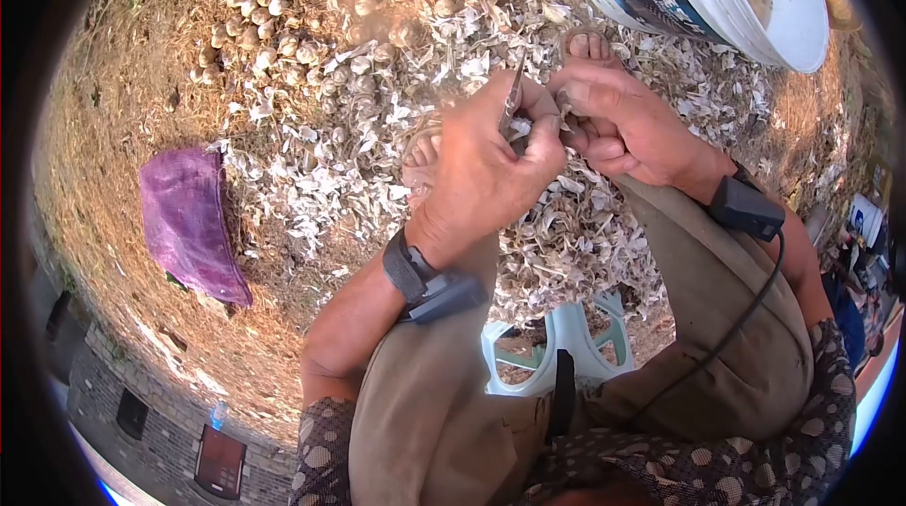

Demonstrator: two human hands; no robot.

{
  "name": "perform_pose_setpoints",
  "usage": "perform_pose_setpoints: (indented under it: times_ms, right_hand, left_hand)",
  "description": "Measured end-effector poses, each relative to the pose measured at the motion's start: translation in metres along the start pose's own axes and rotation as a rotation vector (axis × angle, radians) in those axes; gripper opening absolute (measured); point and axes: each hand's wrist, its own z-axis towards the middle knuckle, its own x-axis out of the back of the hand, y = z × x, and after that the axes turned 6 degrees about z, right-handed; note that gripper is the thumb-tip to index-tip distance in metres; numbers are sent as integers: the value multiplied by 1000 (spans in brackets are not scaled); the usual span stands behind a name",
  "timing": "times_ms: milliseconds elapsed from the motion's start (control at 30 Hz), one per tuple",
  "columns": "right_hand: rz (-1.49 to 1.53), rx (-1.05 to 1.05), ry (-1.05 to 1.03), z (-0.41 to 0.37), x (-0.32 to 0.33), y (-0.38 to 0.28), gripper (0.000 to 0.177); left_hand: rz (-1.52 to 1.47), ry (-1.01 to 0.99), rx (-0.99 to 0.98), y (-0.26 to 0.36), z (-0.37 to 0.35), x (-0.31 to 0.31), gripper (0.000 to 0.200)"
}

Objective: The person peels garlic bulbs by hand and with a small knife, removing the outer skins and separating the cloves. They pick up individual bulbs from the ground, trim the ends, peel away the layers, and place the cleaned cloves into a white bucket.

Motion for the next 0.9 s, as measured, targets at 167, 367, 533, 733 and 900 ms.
perform_pose_setpoints:
  times_ms: [167, 367, 533, 733, 900]
  right_hand:
    - [175, -32, -56, 4, 6, -1, 38]
    - [282, 15, -34, 3, 7, 0, 34]
    - [274, -57, -61, 3, 11, -1, 39]
    - [50, 186, -103, -22, -1, -7, 38]
    - [-777, 1098, 197, -92, -3, -102, 37]
  left_hand:
    - [-238, 14, -59, 7, -3, 7, 8]
    - [-28, 207, -29, -2, 4, 5, 14]
    - [16, 126, 79, -14, 3, 4, 16]
    - [-95, -41, 248, -9, 6, 4, 18]
    - [187, -257, 115, -41, -3, 7, 25]
